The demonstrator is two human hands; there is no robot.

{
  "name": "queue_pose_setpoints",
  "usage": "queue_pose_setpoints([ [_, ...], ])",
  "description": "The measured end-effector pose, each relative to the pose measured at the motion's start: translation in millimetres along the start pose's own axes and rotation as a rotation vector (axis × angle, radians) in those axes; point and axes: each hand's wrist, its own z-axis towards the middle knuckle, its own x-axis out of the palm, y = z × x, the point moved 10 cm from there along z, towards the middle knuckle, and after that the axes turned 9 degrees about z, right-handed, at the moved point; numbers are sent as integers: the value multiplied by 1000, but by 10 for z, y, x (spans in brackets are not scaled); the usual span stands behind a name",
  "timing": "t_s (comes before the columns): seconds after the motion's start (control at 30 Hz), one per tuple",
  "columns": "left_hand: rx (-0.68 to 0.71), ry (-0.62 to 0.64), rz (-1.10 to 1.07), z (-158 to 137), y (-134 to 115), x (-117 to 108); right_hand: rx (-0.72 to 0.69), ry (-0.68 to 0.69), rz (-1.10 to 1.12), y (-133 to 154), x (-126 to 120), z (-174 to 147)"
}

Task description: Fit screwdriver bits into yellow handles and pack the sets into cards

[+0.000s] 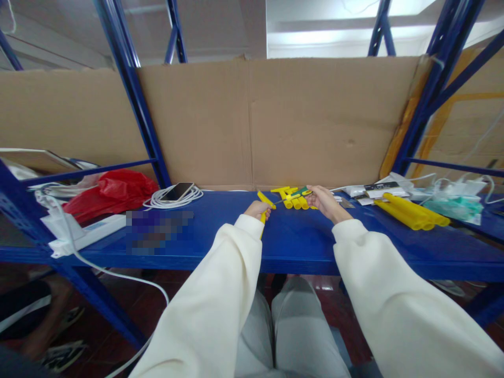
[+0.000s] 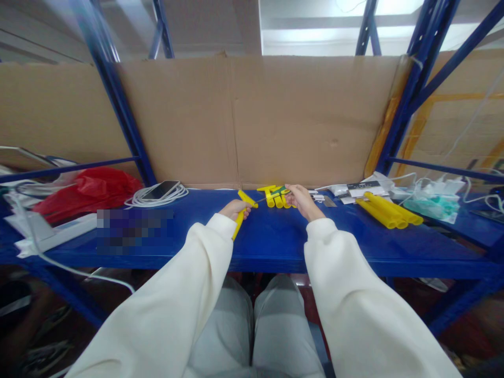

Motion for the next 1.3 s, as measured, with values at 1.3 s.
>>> queue_pose_setpoints([
  [1.3,-2,-3,51,0,8,-8,-99,63,-60,99,23,-13],
])
